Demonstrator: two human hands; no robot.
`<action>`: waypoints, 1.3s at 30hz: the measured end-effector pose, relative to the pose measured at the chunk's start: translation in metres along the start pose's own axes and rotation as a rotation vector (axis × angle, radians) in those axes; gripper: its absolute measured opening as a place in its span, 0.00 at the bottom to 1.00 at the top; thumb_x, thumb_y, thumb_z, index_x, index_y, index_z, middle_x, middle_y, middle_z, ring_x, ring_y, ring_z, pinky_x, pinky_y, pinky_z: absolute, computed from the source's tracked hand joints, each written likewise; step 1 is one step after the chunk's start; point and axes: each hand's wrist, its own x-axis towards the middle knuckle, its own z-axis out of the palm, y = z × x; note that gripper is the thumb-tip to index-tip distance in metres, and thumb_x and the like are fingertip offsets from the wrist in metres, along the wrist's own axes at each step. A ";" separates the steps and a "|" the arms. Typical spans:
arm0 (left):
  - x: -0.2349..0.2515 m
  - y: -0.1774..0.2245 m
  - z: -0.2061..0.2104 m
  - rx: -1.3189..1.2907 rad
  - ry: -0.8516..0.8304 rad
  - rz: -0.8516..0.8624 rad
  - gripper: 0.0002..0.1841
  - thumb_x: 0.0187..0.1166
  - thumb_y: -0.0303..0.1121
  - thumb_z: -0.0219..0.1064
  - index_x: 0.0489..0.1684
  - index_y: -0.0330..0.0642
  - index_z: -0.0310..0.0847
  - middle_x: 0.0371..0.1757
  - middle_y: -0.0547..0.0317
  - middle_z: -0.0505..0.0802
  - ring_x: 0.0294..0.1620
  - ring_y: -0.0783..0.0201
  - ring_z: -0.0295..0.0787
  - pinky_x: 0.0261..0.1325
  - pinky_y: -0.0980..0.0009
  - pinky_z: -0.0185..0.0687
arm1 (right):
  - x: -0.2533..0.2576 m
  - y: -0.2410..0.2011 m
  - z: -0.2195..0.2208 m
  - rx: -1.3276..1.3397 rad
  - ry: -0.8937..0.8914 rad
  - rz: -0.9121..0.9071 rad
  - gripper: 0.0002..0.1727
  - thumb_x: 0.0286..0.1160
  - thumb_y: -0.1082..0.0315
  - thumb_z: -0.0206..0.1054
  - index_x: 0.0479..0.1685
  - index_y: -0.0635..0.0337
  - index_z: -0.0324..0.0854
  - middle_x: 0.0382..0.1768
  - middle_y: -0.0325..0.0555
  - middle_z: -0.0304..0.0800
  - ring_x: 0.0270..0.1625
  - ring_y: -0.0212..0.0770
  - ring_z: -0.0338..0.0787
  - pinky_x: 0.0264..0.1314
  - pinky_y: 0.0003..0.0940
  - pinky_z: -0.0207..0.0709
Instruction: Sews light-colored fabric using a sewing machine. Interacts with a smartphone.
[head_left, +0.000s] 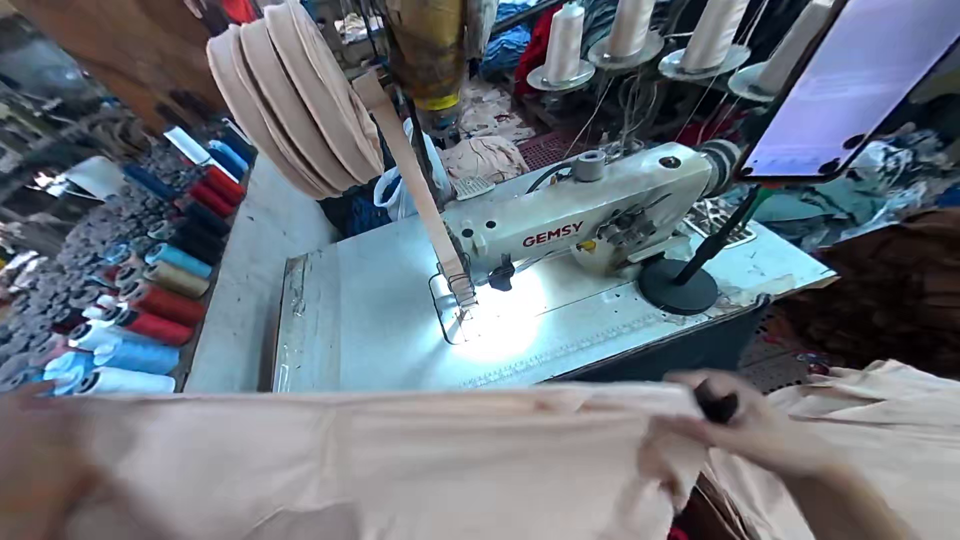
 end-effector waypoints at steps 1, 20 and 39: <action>0.007 -0.014 0.041 0.041 -0.102 0.125 0.21 0.90 0.25 0.51 0.77 0.20 0.67 0.70 0.16 0.79 0.68 0.21 0.79 0.71 0.27 0.69 | 0.006 -0.002 -0.015 -0.106 0.164 0.037 0.09 0.64 0.47 0.80 0.35 0.34 0.87 0.27 0.13 0.88 0.28 0.13 0.83 0.31 0.14 0.79; -0.077 0.183 0.314 -0.151 -0.510 0.718 0.28 0.91 0.38 0.47 0.91 0.47 0.63 0.94 0.46 0.62 0.97 0.51 0.48 0.97 0.50 0.38 | 0.131 0.095 0.083 -1.054 0.284 0.397 0.20 0.74 0.58 0.68 0.64 0.50 0.87 0.54 0.56 0.93 0.52 0.62 0.93 0.48 0.67 0.83; -0.085 0.191 0.325 -0.137 -0.436 0.780 0.30 0.80 0.28 0.51 0.87 0.42 0.69 0.93 0.60 0.67 0.95 0.62 0.53 0.97 0.54 0.39 | 0.158 0.078 0.190 -1.042 -0.064 0.260 0.27 0.69 0.61 0.64 0.73 0.43 0.83 0.49 0.52 0.94 0.42 0.58 0.94 0.35 0.58 0.83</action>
